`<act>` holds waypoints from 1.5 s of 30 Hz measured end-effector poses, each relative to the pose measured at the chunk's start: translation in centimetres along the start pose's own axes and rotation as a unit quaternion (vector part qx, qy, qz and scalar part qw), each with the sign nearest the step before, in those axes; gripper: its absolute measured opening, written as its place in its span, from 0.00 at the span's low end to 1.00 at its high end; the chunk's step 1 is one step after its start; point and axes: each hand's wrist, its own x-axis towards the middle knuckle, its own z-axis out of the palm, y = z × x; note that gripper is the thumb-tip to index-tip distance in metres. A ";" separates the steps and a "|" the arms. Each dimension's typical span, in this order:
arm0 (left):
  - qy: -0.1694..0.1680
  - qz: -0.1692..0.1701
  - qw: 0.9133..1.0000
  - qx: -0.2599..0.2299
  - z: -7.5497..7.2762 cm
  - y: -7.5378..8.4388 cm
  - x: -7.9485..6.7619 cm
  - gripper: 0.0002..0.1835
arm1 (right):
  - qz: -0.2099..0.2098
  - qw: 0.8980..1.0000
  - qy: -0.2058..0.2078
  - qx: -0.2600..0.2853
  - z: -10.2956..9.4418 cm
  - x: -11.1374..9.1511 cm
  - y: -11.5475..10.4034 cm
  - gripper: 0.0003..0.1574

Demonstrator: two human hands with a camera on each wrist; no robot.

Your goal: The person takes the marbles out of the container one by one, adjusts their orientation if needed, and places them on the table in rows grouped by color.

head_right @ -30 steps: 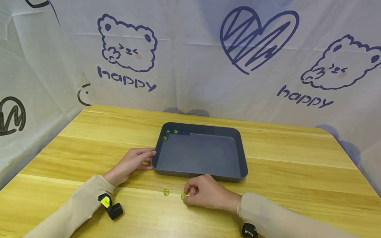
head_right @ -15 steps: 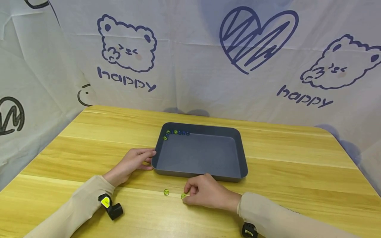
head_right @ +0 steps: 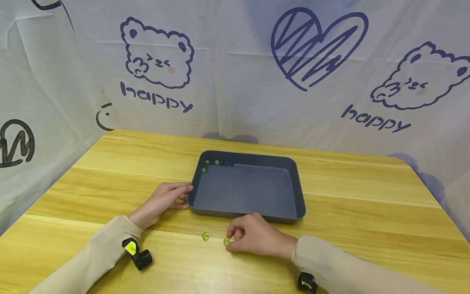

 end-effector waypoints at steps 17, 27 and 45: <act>0.002 0.003 1.000 -0.002 0.0 0.0 0.0 0.23 | 0.022 1.000 -0.013 0.013 -1.0 -0.7 0.0 0.13; 0.004 0.010 1.000 0.001 -0.4 0.0 0.0 0.22 | -0.039 0.999 0.027 -0.019 -4.3 -1.4 -3.3 0.18; 0.012 0.008 1.000 -0.003 0.0 -0.2 0.0 0.20 | -0.028 0.993 0.100 -0.054 -7.8 1.4 -5.6 0.16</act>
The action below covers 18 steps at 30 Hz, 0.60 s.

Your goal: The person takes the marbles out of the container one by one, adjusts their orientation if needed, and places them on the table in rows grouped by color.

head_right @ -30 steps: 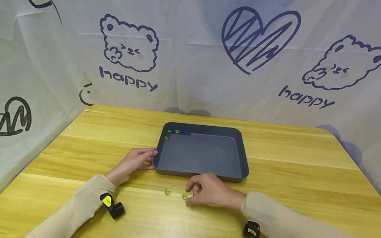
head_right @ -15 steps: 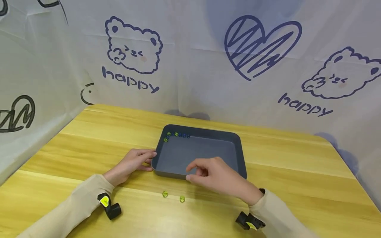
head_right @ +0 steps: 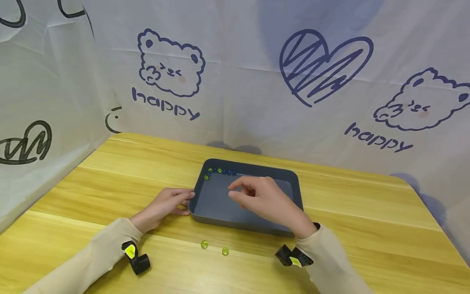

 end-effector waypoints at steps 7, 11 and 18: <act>-0.013 0.005 1.000 -0.005 -0.1 -0.4 0.1 0.21 | 0.022 0.999 -0.016 -0.032 0.1 2.5 0.3 0.15; -0.011 0.004 1.000 -0.003 -0.1 -0.3 0.1 0.21 | 0.041 0.996 -0.037 -0.066 -0.2 4.8 0.6 0.16; -0.016 0.001 1.000 -0.001 -0.5 -0.2 0.1 0.21 | 0.077 0.989 -0.053 -0.117 -0.2 9.5 1.5 0.17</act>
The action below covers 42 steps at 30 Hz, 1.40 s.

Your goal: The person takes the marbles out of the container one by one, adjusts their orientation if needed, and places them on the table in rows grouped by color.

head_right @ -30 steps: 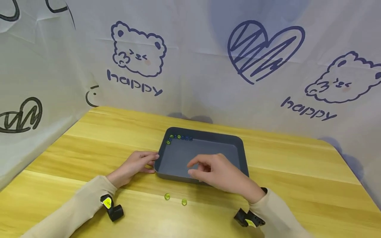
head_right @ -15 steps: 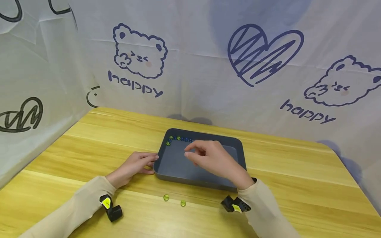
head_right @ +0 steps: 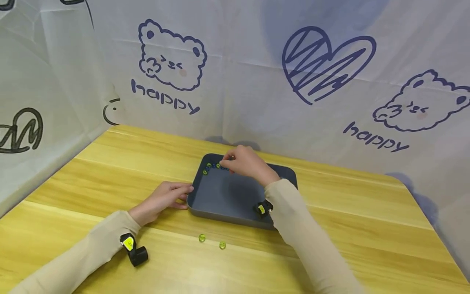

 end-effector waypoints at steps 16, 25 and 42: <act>0.002 -0.002 1.000 0.004 -0.3 0.2 0.0 0.21 | 0.053 0.998 -0.021 -0.034 1.8 6.1 0.5 0.15; -0.004 -0.004 1.000 0.001 -0.3 0.2 0.0 0.21 | 0.114 0.988 -0.090 -0.047 2.8 8.3 -0.4 0.21; 0.005 -0.005 1.000 -0.001 0.0 0.1 -0.1 0.20 | 0.136 0.986 -0.086 -0.053 4.9 9.1 -1.4 0.21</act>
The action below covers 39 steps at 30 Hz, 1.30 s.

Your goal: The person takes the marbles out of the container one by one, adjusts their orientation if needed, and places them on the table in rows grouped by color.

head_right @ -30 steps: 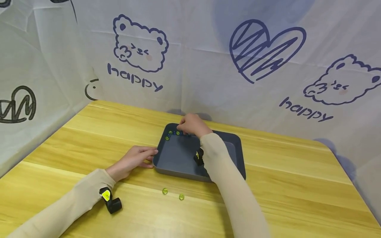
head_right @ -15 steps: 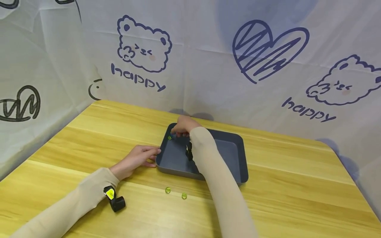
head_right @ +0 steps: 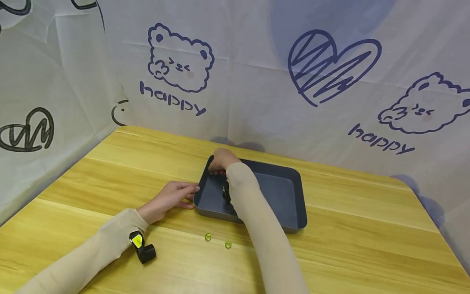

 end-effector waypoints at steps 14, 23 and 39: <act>0.002 -0.008 1.000 -0.004 0.1 0.1 -0.2 0.20 | 0.005 0.998 0.045 -0.044 0.7 -0.2 -0.7 0.12; 0.004 -0.006 1.000 -0.004 0.3 0.2 -0.1 0.20 | -0.052 0.998 0.019 0.003 -0.5 -1.2 0.5 0.16; 0.001 -0.002 1.000 -0.001 0.3 0.2 -0.4 0.21 | -0.188 0.942 0.095 0.259 -3.8 -5.5 6.6 0.14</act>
